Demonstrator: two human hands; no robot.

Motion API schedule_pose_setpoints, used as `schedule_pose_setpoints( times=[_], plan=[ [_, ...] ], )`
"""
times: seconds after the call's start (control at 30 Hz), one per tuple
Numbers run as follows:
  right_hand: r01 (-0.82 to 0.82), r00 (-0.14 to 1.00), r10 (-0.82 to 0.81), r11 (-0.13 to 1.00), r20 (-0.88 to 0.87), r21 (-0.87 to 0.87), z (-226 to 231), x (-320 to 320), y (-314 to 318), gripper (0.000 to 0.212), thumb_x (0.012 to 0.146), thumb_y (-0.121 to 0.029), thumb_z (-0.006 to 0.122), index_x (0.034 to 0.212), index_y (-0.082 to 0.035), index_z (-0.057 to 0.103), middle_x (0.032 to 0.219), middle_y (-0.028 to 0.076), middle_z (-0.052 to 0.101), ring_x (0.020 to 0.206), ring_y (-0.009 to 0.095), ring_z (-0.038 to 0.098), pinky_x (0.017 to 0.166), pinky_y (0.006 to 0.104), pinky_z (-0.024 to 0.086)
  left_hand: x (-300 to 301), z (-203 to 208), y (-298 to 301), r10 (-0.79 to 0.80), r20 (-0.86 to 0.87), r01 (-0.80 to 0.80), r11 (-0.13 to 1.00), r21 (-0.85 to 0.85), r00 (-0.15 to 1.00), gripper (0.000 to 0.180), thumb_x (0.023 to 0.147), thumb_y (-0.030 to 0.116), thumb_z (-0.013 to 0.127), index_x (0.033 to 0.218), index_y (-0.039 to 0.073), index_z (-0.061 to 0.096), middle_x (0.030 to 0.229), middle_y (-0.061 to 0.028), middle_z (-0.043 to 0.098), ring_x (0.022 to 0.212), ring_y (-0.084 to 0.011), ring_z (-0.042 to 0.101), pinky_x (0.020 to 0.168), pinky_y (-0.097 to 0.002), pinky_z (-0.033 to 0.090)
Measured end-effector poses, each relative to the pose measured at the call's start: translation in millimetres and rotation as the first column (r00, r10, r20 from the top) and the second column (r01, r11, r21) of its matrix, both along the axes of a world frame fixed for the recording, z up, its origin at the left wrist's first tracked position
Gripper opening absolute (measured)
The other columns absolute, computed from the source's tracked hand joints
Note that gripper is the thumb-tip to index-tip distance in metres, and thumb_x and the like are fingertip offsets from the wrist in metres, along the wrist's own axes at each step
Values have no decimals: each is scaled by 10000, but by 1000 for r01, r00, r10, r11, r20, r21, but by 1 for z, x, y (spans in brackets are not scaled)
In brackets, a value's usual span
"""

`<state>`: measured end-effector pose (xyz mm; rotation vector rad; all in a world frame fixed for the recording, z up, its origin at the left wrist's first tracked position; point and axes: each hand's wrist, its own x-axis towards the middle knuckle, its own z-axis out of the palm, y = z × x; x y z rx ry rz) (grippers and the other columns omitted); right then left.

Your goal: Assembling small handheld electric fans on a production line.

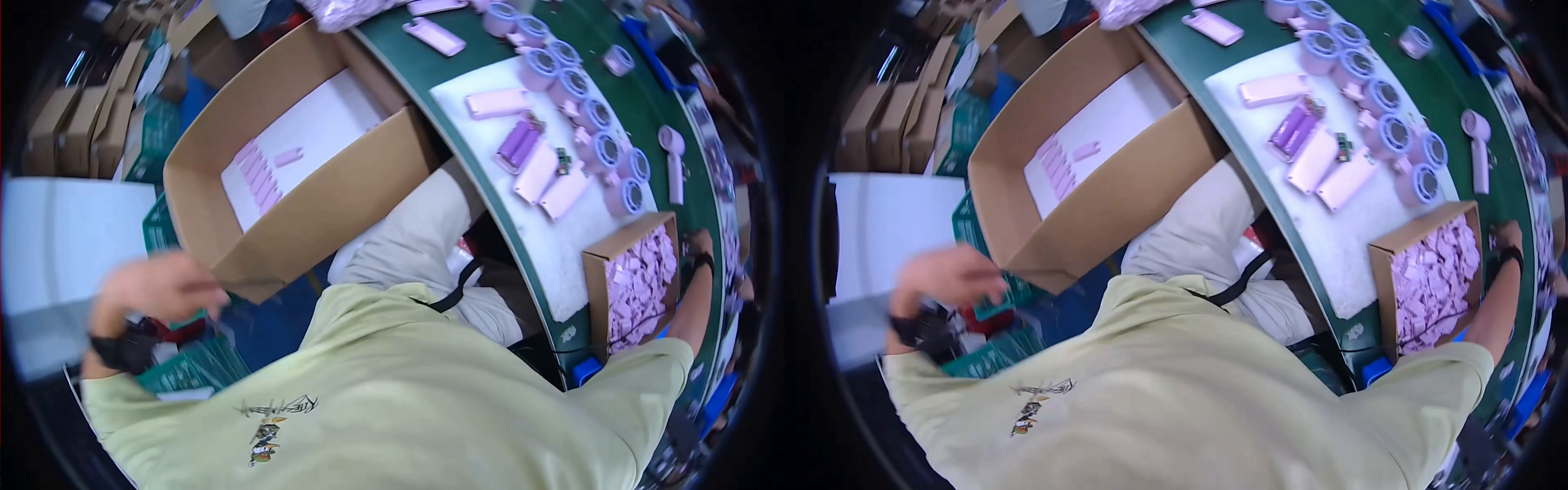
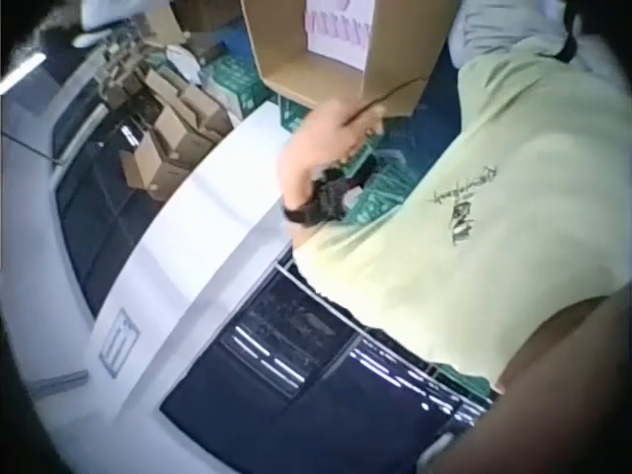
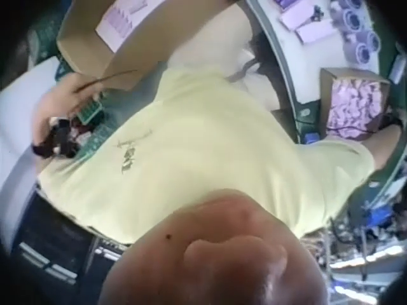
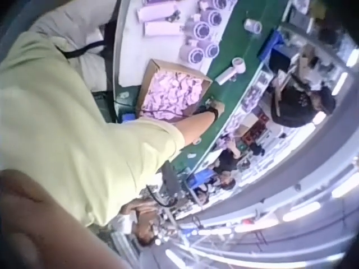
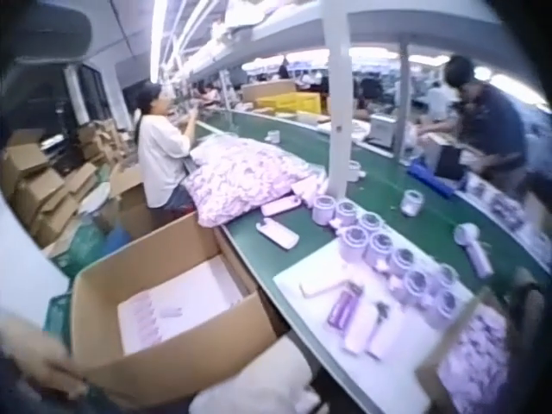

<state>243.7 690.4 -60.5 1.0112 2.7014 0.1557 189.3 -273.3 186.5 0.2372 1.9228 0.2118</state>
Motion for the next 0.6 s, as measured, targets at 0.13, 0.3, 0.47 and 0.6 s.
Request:
schedule_pose_setpoints(
  times=[0.13,0.3,0.47,0.6],
  plan=[
    [104,988,-108,994,-108,-43,13,19,-36,364,743,-284,794,914,3,650,921,203,681,893,363,669,782,442,542,-95,121,153,-167,-388,56,958,-281,906,288,943,237,599,783,-3,608,638,-102,612,582,-196,621,567,-318,476],
    [283,931,-293,956,-219,-75,10,29,-69,419,688,-206,831,1022,-27,654,1043,170,685,972,332,661,847,418,535,-189,68,229,-525,-781,888,453,79,337,300,908,275,651,915,-23,612,828,-150,633,695,-229,635,622,-323,489],
    [466,854,-487,872,-181,-147,18,22,-100,422,633,-157,841,992,-31,659,1068,174,670,1014,333,644,860,405,538,-243,22,305,-353,-907,960,238,149,228,370,903,342,645,971,-22,643,747,-148,633,688,-294,623,673,-369,502],
    [498,838,-501,864,-215,-73,45,14,-134,386,621,-168,833,950,-43,674,1066,179,661,1000,346,643,866,409,538,-289,33,351,-364,-853,915,293,277,374,325,915,293,632,989,-23,639,854,-157,660,746,-245,640,703,-331,506]
  ],
)
